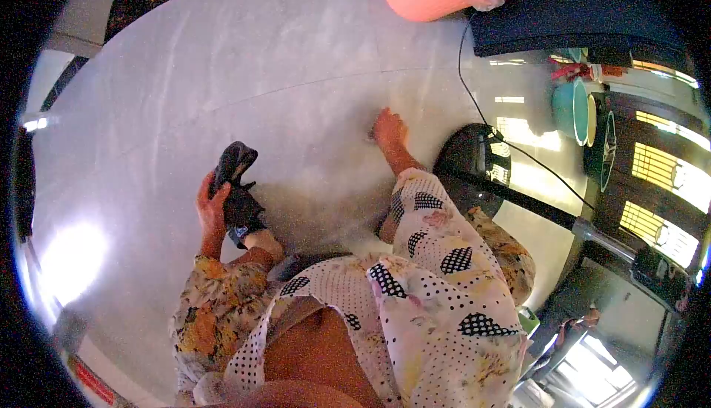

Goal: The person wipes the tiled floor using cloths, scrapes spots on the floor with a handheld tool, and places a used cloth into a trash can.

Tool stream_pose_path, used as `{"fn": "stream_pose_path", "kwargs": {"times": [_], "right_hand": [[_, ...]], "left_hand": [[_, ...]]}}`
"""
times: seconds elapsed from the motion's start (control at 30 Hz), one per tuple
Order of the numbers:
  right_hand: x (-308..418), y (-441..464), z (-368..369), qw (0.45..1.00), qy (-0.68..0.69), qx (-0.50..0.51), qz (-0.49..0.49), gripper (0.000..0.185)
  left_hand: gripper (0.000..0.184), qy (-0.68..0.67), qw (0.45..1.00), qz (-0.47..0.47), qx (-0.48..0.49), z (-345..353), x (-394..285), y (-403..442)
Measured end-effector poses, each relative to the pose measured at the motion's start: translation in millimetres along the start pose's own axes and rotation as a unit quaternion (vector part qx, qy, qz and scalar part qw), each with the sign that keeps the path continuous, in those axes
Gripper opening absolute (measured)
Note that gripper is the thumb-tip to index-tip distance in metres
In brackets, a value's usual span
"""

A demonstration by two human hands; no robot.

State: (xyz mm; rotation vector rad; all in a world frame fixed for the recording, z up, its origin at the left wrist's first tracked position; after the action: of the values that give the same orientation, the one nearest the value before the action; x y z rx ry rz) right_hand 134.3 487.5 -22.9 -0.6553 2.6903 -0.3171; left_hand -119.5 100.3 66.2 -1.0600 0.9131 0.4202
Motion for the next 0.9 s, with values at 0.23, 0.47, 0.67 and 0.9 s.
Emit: {"fn": "stream_pose_path", "kwargs": {"times": [0.23, 0.47, 0.67, 0.9], "right_hand": [[17.4, -25.7, 38.5, 0.954, 0.294, 0.057, 0.022, 0.028], [0.5, 5.1, 65.0, 0.327, 0.905, 0.242, 0.122, 0.026], [9.2, 7.9, -0.7, 0.284, 0.934, 0.175, 0.128, 0.024], [12.5, 27.4, -32.4, 0.38, 0.906, 0.138, -0.125, 0.025]], "left_hand": [[0.041, -0.018, 1.0, -0.008, 0.006, 4.0, 2.7, 2.9], [0.042, -0.03, 0.999, -0.019, -0.005, -0.9, -0.1, 2.6], [0.042, -0.033, 0.999, -0.022, -0.012, -6.4, 5.2, 4.8], [0.044, -0.036, 0.999, -0.026, -0.01, -4.4, 1.6, 3.1]]}}
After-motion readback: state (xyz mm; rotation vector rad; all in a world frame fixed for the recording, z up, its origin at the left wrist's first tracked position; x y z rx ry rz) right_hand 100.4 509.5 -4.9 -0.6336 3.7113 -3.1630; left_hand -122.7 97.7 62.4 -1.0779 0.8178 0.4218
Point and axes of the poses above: each hand's wrist, its own y-axis towards the middle knuckle, its own z-axis out of the palm, x = y × z, the point moved 5 cm from there along y, towards the middle knuckle, and after that the axes turned 9 degrees about -y, right-handed, at the moved point
